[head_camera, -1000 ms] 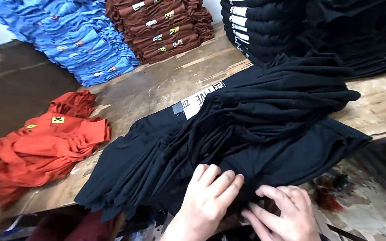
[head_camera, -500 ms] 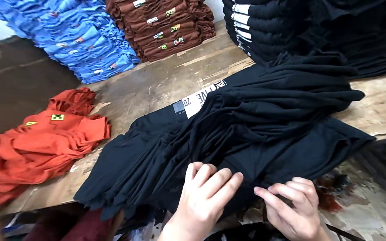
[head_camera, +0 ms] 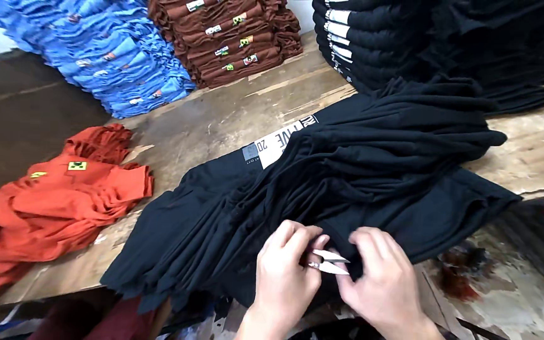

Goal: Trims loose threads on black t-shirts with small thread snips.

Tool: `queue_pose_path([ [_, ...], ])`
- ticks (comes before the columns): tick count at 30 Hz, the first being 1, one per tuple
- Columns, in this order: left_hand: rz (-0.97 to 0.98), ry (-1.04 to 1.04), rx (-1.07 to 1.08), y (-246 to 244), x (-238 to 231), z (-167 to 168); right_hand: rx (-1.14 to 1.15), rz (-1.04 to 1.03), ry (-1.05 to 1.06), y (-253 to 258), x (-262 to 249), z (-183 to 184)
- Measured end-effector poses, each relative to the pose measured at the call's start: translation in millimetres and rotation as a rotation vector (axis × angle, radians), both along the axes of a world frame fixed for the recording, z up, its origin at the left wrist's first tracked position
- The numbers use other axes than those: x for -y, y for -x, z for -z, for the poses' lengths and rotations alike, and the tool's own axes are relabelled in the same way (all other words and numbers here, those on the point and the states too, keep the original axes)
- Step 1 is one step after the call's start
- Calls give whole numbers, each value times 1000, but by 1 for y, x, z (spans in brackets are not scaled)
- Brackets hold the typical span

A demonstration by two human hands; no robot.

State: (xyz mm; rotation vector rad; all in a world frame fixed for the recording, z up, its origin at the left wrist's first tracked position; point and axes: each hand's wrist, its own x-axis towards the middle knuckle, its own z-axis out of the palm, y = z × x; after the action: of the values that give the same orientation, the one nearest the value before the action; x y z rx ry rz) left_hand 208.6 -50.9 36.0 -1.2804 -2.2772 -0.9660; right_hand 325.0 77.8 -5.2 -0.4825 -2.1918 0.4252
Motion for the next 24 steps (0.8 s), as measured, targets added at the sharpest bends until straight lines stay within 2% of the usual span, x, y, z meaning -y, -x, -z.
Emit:
queue_pose_path([
  [2,19,21,38,-6,-3,2,-12,12,72,11,2,-4],
  [3,33,28,54,-8,-3,4,-95,-42,209,12,0,-6],
  [7,58,99,120,-17,3,12,-451,-383,1144,6,-14,-16],
  [8,49,110,132,-21,1,13,-483,-416,1263,5,-16,-16],
  [10,42,75,188,-26,-5,10,-499,-461,1329,5,-14,-14],
  [13,90,-76,237,-29,-17,10,-510,-517,1211,4,-8,-8],
  [17,58,-243,-51,-31,-7,23,-473,-609,929,-5,-11,9],
  [21,71,-149,-201,-54,16,22,-398,-540,507,-8,-12,27],
  [24,134,-135,-79,-57,18,22,-381,-440,246,-3,-7,26],
])
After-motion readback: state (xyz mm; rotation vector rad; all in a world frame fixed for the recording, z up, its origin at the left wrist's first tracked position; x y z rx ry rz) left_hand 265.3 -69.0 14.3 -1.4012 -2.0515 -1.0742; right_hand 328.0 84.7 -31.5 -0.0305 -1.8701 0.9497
